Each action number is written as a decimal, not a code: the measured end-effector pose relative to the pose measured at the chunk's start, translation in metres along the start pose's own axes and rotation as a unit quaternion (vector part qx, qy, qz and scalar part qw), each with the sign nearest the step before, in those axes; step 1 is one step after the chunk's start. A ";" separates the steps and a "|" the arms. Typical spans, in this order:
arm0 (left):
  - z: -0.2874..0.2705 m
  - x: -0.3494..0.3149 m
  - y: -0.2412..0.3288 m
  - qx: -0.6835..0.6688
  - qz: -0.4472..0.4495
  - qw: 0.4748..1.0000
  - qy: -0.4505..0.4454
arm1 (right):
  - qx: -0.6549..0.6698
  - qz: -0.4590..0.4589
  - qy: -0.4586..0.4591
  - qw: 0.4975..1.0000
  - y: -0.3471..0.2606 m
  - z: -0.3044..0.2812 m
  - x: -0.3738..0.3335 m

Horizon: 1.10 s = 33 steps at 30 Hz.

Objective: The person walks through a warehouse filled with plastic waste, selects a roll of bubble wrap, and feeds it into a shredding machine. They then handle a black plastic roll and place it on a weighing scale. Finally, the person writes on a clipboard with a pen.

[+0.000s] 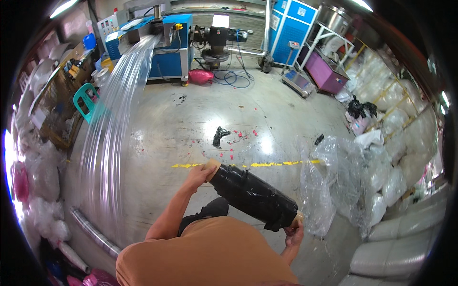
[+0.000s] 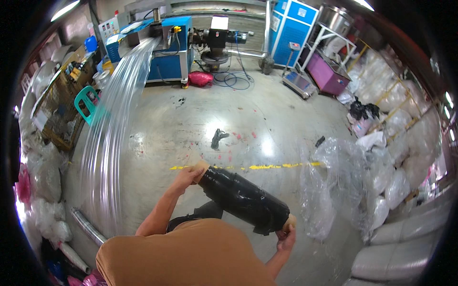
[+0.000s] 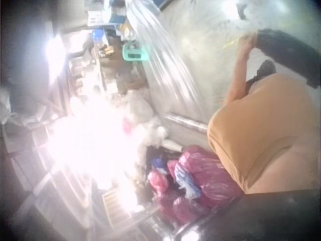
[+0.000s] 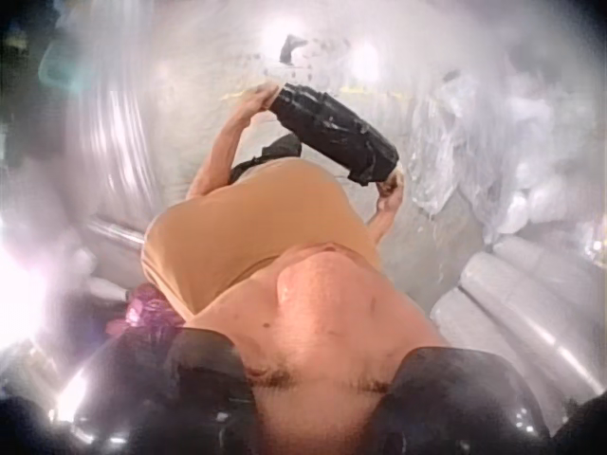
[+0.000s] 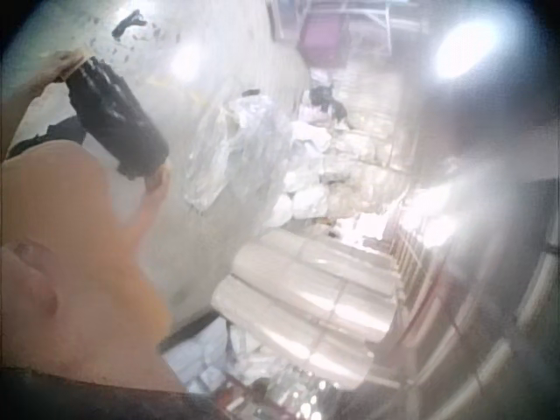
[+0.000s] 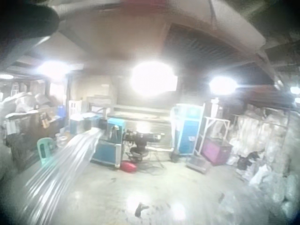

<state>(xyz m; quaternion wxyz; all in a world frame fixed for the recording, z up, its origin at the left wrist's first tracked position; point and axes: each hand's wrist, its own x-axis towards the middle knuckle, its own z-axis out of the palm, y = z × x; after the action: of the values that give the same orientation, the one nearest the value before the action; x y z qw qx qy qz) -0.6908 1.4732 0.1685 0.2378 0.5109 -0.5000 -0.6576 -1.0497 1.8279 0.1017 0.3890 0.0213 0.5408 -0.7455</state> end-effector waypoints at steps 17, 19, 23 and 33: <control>0.192 0.412 0.253 0.059 0.072 0.994 -0.061 | -0.004 -0.034 0.067 0.997 -0.169 0.167 0.387; 0.221 0.462 0.276 0.075 0.059 0.992 -0.078 | 0.030 -0.041 0.065 0.997 -0.180 0.161 0.437; 0.282 0.564 0.313 0.081 0.058 0.991 -0.086 | 0.048 -0.043 0.053 0.997 -0.212 0.176 0.548; 0.384 0.769 0.389 -0.032 0.045 0.998 0.015 | 0.002 0.056 -0.009 0.998 -0.294 0.236 0.889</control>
<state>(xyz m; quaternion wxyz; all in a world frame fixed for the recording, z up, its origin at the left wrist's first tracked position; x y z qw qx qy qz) -1.3980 0.8486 0.1767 0.2907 0.4902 -0.4974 -0.6540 -1.7545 1.1713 0.0295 0.4347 0.0454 0.5339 -0.7238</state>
